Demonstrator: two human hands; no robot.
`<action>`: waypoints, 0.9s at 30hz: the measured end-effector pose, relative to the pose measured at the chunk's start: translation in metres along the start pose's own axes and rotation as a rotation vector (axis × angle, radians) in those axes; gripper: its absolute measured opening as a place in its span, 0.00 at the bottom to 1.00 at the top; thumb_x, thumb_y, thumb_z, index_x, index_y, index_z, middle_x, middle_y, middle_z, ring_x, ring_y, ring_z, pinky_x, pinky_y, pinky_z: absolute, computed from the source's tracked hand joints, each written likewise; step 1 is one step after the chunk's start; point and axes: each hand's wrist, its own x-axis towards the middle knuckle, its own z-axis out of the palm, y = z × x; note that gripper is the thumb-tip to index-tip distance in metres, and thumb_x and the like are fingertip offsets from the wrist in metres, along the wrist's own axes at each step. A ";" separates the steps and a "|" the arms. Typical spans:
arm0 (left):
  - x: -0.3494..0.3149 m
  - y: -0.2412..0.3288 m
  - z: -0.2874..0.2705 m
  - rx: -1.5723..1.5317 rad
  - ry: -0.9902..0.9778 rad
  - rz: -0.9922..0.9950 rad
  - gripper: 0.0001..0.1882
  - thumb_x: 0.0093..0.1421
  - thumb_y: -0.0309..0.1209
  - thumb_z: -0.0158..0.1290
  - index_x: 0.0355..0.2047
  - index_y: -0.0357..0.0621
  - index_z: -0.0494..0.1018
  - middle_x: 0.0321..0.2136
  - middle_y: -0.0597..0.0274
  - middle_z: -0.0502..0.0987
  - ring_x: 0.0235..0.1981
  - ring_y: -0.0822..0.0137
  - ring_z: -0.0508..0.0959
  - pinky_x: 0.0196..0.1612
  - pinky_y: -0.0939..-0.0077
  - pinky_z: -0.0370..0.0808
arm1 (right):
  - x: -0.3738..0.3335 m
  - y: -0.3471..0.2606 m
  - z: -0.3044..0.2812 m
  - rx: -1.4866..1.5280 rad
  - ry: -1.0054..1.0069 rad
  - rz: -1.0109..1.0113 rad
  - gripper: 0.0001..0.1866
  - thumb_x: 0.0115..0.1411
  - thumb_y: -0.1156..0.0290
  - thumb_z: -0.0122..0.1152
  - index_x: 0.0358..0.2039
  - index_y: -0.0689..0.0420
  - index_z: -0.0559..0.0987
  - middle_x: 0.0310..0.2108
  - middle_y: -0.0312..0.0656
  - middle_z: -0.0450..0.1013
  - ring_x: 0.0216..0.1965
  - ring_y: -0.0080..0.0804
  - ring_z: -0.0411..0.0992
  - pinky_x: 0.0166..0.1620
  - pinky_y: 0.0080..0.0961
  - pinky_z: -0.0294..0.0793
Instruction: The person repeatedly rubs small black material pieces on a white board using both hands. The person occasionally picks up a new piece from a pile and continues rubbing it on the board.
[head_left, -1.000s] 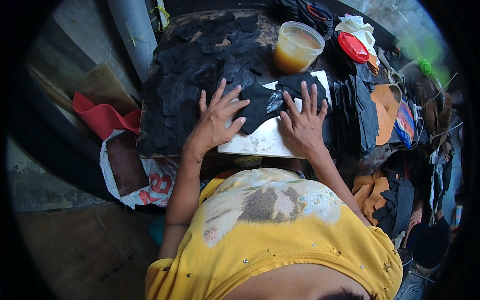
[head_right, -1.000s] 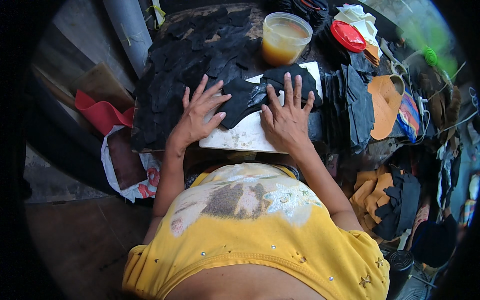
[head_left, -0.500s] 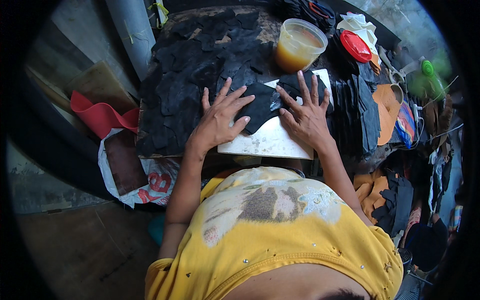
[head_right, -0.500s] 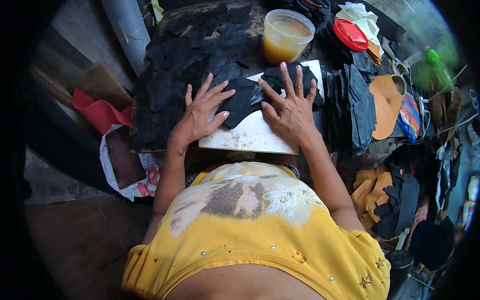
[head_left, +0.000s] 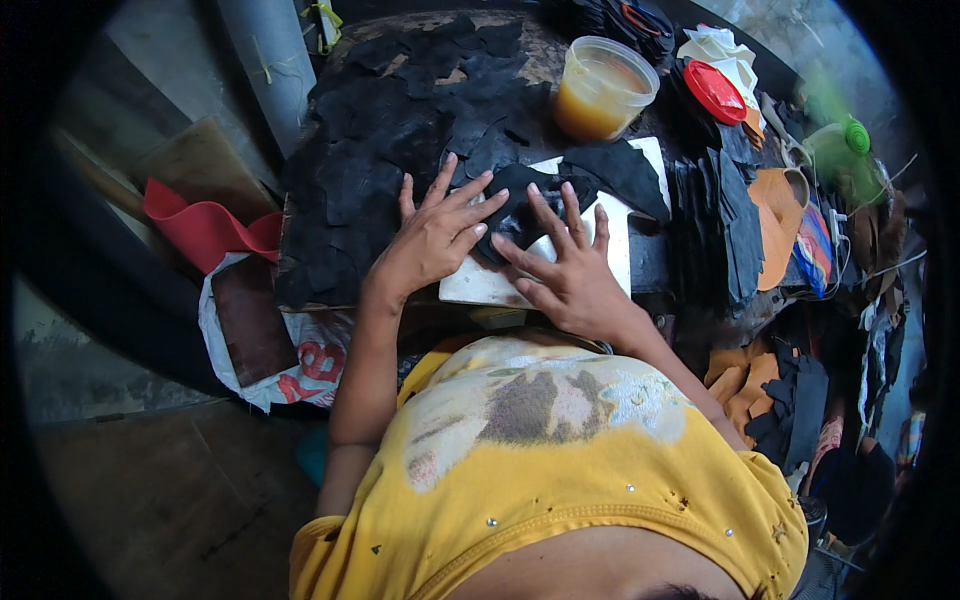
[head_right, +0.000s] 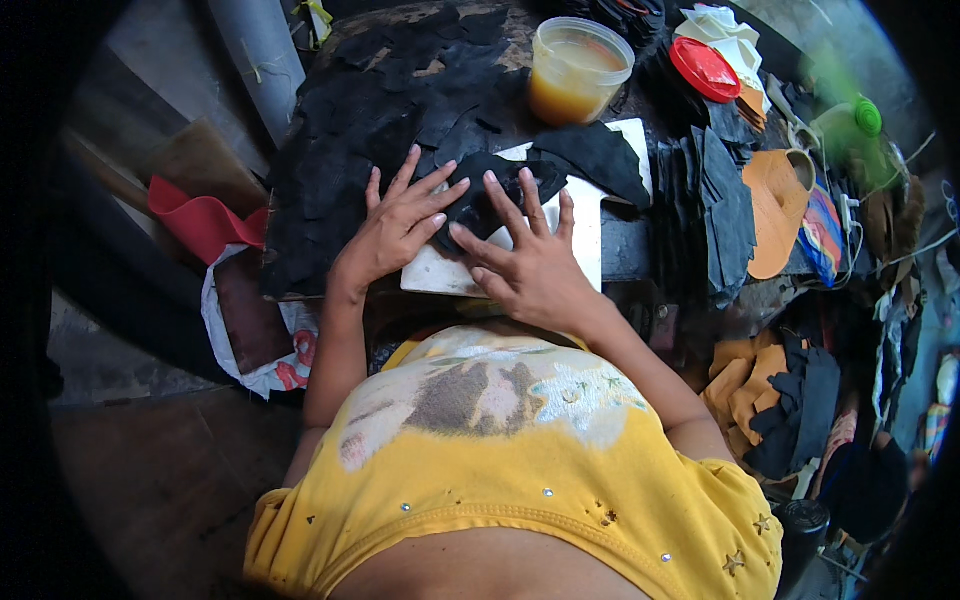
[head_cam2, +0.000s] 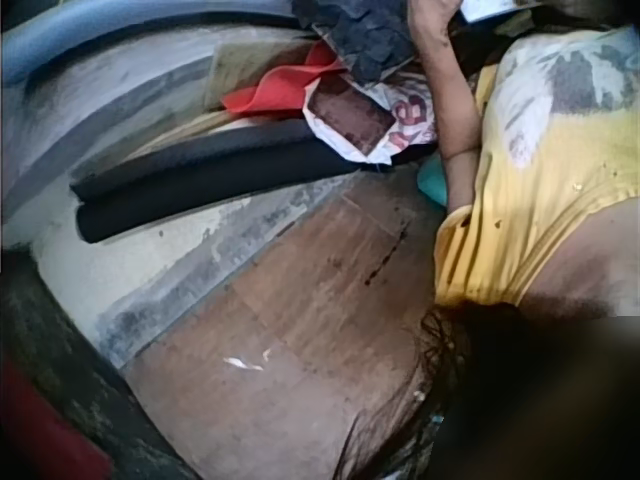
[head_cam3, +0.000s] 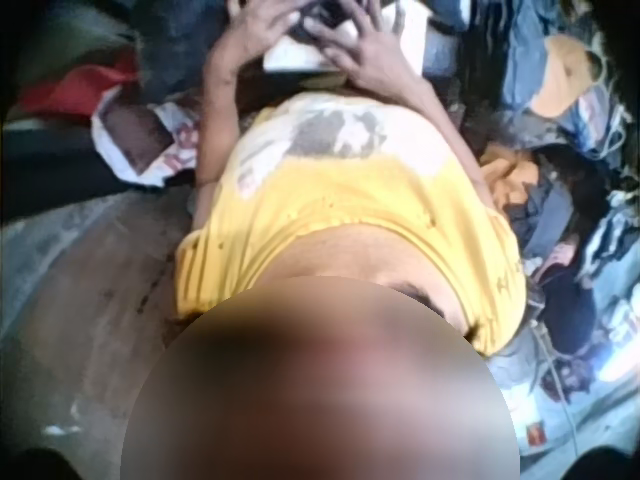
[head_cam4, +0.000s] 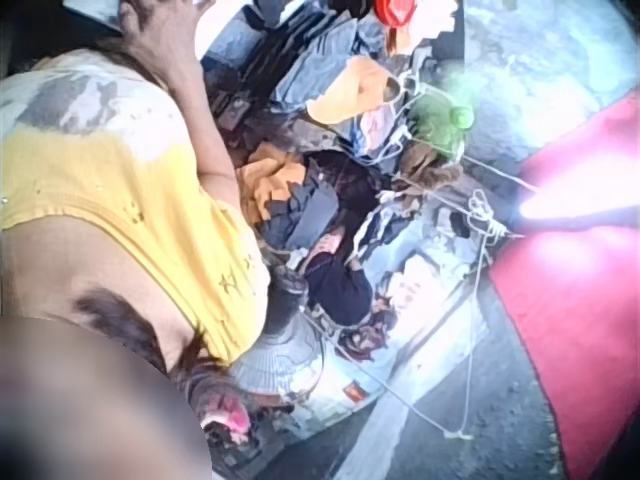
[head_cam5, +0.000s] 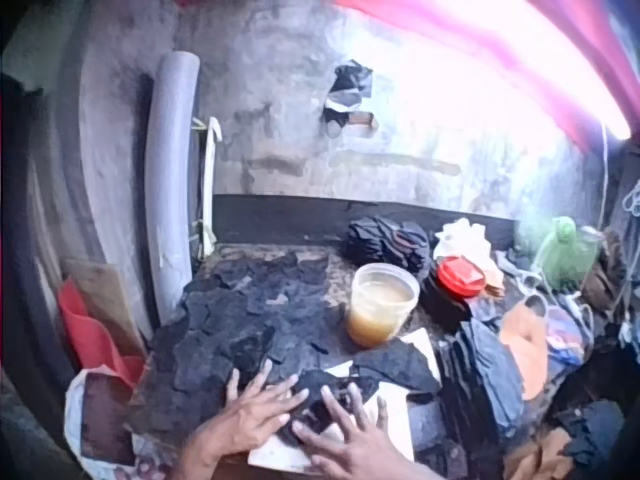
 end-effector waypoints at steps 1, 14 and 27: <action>0.000 0.001 0.000 0.010 0.014 0.004 0.23 0.67 0.35 0.47 0.62 0.67 0.69 0.69 0.68 0.59 0.74 0.54 0.43 0.68 0.35 0.26 | 0.000 0.006 -0.007 0.108 -0.044 -0.008 0.22 0.67 0.48 0.46 0.57 0.34 0.78 0.75 0.43 0.40 0.75 0.52 0.29 0.67 0.64 0.17; 0.000 0.008 0.017 -0.001 0.147 0.035 0.27 0.65 0.30 0.47 0.64 0.61 0.67 0.68 0.64 0.60 0.74 0.53 0.44 0.68 0.36 0.27 | 0.008 0.052 0.002 -0.362 0.171 0.273 0.23 0.71 0.51 0.39 0.65 0.32 0.69 0.73 0.46 0.44 0.75 0.50 0.30 0.66 0.64 0.20; -0.001 0.006 0.023 -0.037 0.329 0.086 0.38 0.58 0.32 0.53 0.69 0.44 0.56 0.61 0.54 0.70 0.72 0.53 0.51 0.68 0.36 0.30 | 0.050 0.037 -0.001 -0.252 0.017 0.094 0.34 0.65 0.39 0.40 0.68 0.40 0.64 0.73 0.46 0.48 0.75 0.48 0.34 0.65 0.72 0.25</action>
